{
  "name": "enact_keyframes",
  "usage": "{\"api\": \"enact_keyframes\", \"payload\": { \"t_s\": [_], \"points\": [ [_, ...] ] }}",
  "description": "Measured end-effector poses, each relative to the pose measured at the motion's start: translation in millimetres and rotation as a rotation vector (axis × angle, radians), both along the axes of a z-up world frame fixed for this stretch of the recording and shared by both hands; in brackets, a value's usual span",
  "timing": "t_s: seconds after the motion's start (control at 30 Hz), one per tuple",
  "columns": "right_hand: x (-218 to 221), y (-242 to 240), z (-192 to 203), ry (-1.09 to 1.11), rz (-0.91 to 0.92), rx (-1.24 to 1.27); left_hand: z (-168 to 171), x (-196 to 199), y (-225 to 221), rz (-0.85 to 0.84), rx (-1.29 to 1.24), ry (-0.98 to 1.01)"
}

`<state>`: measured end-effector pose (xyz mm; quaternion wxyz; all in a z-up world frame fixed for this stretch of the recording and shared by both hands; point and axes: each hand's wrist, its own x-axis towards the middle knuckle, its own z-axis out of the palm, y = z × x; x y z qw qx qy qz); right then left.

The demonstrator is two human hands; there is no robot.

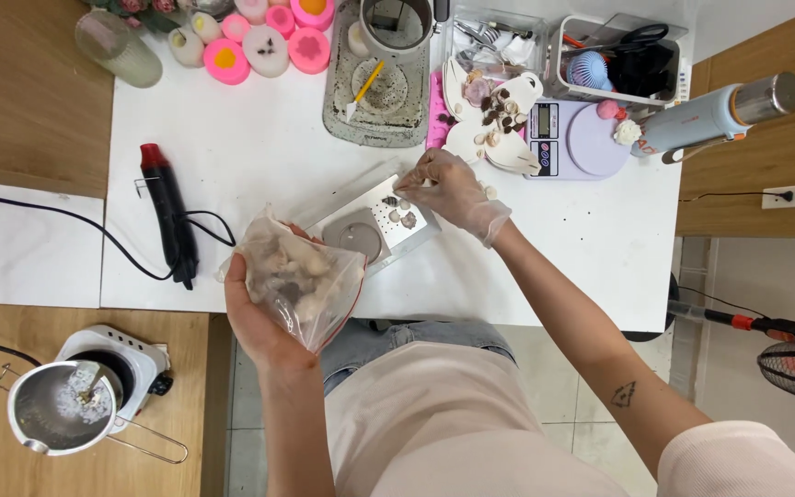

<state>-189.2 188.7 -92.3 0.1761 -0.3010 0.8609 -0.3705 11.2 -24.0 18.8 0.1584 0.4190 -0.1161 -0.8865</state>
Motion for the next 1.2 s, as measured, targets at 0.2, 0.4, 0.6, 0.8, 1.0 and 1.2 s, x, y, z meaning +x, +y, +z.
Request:
{"api": "enact_keyframes", "payload": {
  "t_s": [0.2,0.4,0.6,0.8,1.0,1.2],
  "points": [
    [0.3,-0.9,13.9,-0.028,-0.005,0.063,-6.1,4.3,-9.2,-0.026,0.019,0.050],
    [0.8,6.5,13.5,-0.074,-0.117,-0.003,-2.0,5.8,-16.4,-0.043,0.014,0.135],
    [31.2,-8.8,76.1,-0.206,-0.253,-0.224,6.5,-6.4,-22.2,0.003,0.024,0.239],
    [95.3,-39.5,101.8,-0.733,-0.410,-0.905,22.0,-32.7,-18.0,0.160,-0.093,0.403],
    [154.7,-74.3,156.3,-0.541,-0.393,-1.013,43.9,-38.4,-17.3,0.197,-0.198,0.486],
    [153.9,-69.6,139.5,-0.224,-0.311,-0.775,47.2,-36.8,-3.5,0.158,-0.141,0.561]
  ]
}}
